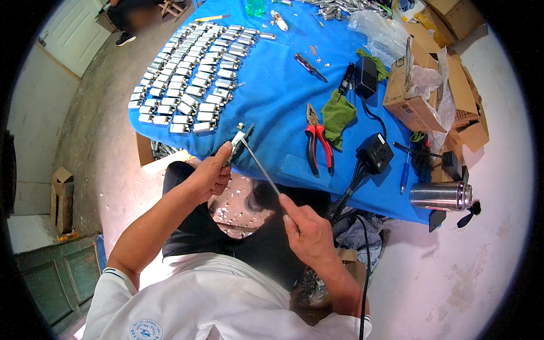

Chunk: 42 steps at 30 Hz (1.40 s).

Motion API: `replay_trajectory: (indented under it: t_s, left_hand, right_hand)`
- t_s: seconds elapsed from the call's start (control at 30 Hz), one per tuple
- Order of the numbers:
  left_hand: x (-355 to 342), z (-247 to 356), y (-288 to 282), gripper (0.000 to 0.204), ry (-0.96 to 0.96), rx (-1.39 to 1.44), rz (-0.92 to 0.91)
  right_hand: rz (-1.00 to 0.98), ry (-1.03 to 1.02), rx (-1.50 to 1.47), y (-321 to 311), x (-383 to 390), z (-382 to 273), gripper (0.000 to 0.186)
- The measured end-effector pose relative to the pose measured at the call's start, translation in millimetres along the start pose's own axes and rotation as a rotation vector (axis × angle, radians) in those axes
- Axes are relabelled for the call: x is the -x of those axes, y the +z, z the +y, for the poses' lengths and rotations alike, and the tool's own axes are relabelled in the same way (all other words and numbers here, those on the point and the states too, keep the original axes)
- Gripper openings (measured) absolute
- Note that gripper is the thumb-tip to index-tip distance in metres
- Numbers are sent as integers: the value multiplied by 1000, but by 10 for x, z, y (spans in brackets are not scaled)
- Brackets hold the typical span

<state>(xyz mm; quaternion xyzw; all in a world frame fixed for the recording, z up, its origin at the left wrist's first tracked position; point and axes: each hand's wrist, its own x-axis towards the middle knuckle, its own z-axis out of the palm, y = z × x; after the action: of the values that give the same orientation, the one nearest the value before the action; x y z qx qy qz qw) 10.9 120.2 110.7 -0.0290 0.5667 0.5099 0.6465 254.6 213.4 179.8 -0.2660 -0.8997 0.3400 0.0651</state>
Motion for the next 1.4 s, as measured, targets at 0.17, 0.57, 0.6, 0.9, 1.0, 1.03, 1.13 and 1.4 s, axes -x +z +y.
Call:
replay_trajectory:
  t_s: [0.17, 0.57, 0.6, 0.9, 1.0, 1.03, 1.13, 1.4]
  left_hand:
    - [-1, -3, 1, 62, -6, 4, 4]
    - [-37, -23, -16, 62, -9, 10, 9]
    - [-36, -26, -17, 62, -4, 9, 7]
    - [-10, -12, -8, 62, -3, 8, -2]
    - [-13, -13, -4, 62, -2, 12, -6]
    - [-16, -11, -5, 62, -2, 10, -8]
    - [-25, -16, -10, 62, 2, 11, -11]
    - [-44, -23, -9, 63, 12, -6, 5]
  right_hand:
    - [-36, 35, 36, -61, 11, -50, 42]
    - [10, -28, 54, -7, -4, 24, 42]
    - [6, -32, 65, -15, -9, 17, 42]
    - [-34, -25, 42, -55, -14, -12, 43]
    - [-23, 2, 74, -42, -12, -27, 43]
    - [-22, 7, 69, -39, -14, -31, 43]
    - [-9, 7, 77, -27, -19, -40, 43]
    - [30, -109, 412, -28, -38, -199, 42]
